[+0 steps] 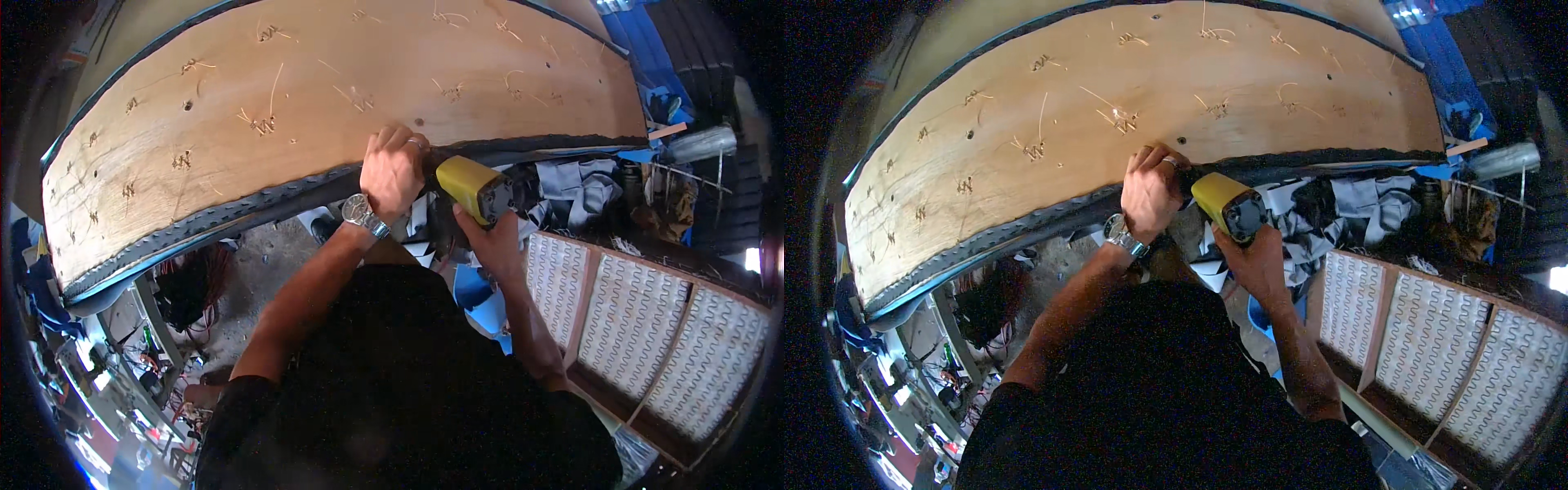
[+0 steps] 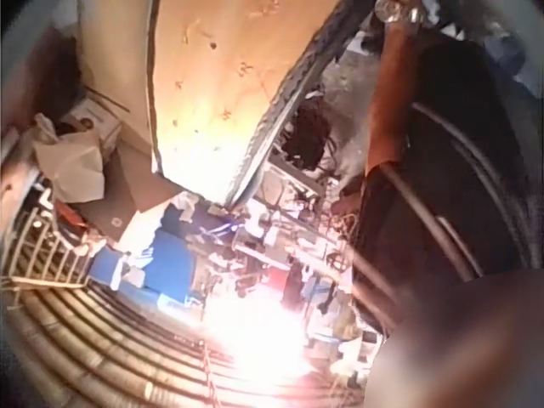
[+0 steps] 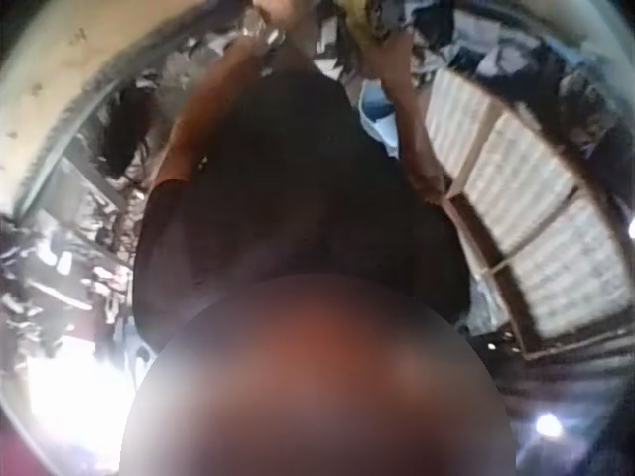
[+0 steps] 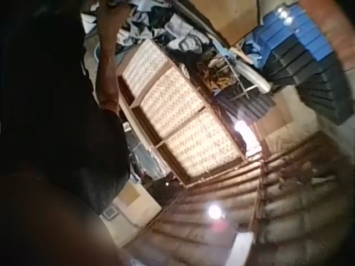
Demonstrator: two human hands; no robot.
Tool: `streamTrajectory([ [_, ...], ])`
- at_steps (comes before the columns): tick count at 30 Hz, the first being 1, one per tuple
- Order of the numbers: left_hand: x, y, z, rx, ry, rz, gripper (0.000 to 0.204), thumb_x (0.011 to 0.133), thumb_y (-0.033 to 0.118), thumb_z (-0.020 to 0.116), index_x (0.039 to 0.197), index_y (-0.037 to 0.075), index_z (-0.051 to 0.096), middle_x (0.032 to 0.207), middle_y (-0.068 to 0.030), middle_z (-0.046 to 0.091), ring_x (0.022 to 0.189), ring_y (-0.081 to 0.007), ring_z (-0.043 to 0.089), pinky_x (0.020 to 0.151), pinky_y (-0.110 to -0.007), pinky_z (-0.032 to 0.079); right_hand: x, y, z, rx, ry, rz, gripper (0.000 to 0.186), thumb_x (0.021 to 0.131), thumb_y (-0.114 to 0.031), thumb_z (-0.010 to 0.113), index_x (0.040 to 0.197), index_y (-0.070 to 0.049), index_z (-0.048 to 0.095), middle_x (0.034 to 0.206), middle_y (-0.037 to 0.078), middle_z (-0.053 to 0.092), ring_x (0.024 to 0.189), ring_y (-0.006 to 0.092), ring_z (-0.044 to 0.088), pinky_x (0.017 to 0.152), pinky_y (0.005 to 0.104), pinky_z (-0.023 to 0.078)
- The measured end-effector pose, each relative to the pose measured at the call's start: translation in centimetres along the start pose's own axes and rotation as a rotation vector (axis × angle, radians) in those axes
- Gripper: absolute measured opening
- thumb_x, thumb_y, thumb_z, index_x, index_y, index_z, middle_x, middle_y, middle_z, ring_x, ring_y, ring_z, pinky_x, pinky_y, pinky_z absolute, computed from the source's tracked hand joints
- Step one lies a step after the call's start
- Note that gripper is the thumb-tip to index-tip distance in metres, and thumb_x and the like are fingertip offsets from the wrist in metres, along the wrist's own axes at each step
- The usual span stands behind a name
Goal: Securing fabric to a wooden furniture frame using a pneumatic stapler.
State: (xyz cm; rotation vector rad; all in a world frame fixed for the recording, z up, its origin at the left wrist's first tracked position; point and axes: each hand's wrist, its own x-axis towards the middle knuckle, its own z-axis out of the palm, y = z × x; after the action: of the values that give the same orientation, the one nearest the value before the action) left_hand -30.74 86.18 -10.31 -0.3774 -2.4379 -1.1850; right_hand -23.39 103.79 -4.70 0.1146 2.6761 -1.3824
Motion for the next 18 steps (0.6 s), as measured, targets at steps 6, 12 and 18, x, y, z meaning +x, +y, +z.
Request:
streamTrajectory([
  [6,-0.8,0.4,-1.8,0.149,-0.034,0.04,0.018,0.07,0.005,0.059,0.086,0.008,0.065,0.089,-0.0069,0.06,0.093,-0.0273,0.053,0.08,-0.039,0.041,-0.2,0.6,0.0,0.046,-0.003,-0.117,0.026,0.082,-0.019,0.069,0.097,0.002,0.066,0.077,0.012,0.069,0.071,0.0205,0.068,0.063,0.0336,0.051],
  [12,-7.2,-0.3,-10.5,0.385,0.007,-0.193,0.011,0.076,0.016,0.067,0.086,0.014,0.069,0.092,-0.0002,0.064,0.097,-0.0232,0.051,0.081,-0.04,0.037,0.1,1.4,-0.8,0.136,-0.113,-0.017,0.025,0.084,-0.018,0.068,0.099,0.002,0.064,0.083,0.007,0.067,0.073,0.0156,0.063,0.064,0.0321,0.049],
  [18,-10.4,-1.4,-14.9,0.397,0.015,-0.214,0.011,0.075,0.013,0.068,0.086,0.012,0.069,0.084,0.0002,0.065,0.095,-0.0236,0.053,0.083,-0.04,0.035,0.6,2.1,-0.9,0.155,-0.135,-0.014,0.03,0.083,-0.016,0.069,0.105,0.002,0.061,0.096,0.011,0.067,0.086,0.0207,0.065,0.076,0.033,0.049],
])
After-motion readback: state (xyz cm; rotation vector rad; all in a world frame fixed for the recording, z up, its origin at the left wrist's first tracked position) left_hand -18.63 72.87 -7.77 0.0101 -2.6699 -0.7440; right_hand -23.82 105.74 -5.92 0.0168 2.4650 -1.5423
